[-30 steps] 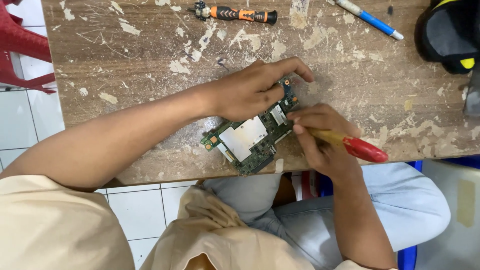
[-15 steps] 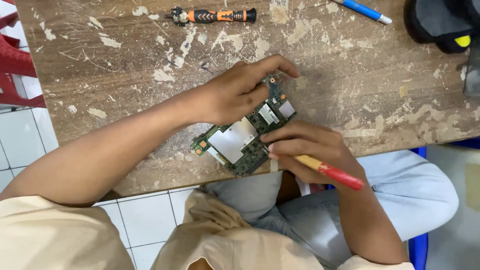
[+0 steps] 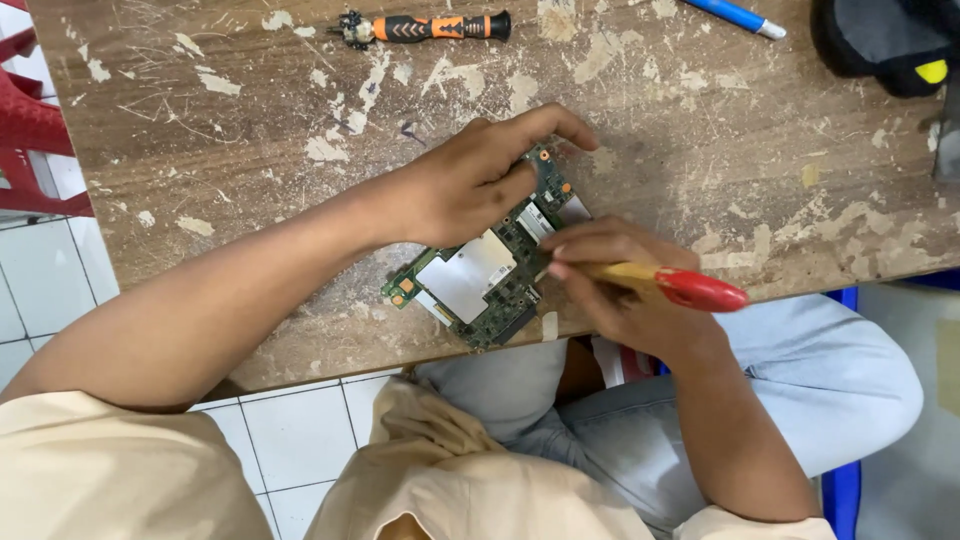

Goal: The person uses a small brush to clean dust and debris from a green circuit board. They hold the board with one hand and sweep the brush across its surface, occasionally rotating the board to access different areas.

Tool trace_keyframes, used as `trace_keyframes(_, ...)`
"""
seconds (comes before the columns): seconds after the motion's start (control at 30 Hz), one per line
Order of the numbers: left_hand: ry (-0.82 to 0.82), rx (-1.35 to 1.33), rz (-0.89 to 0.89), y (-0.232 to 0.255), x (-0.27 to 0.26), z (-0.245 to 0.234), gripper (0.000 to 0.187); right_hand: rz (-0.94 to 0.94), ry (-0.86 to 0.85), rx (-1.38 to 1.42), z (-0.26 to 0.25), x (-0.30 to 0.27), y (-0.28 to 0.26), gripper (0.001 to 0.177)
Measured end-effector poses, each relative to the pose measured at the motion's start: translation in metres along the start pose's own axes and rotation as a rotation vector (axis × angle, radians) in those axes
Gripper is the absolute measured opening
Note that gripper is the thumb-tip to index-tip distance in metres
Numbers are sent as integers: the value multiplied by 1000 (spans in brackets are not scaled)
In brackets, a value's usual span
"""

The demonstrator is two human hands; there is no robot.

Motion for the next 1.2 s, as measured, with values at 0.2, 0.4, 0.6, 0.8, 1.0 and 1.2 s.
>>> trace_keyframes(0.2,-12,32,-54,2,-2,-1,44,-42,119,46,-17,5,-15,9)
trace_keyframes(0.4,12,7,63,-2,0,0,43,-55,65,-58,9,21,-28,8)
trace_keyframes(0.6,-18,-71,-1,-2,-2,-2,41,-100,143,-57,13,33,-39,10)
trace_keyframes(0.8,-18,-65,-22,-2,-3,-2,41,-58,-104,-179,0,22,-28,10)
trace_keyframes(1.0,2,-27,-33,-4,-1,-3,43,23,-16,-58,-26,14,-24,7)
trace_keyframes(1.2,18,-29,-29,-5,0,-2,49,66,46,-219,-29,14,-7,3)
Point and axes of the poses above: each hand's wrist, its own x-axis towards the middle knuckle, its own z-axis out of the palm, y = z × x, the point moved 8 cm from there along x, towards the middle knuckle, and after that the axes turned 2 degrees about x, right-handed, at the moved point
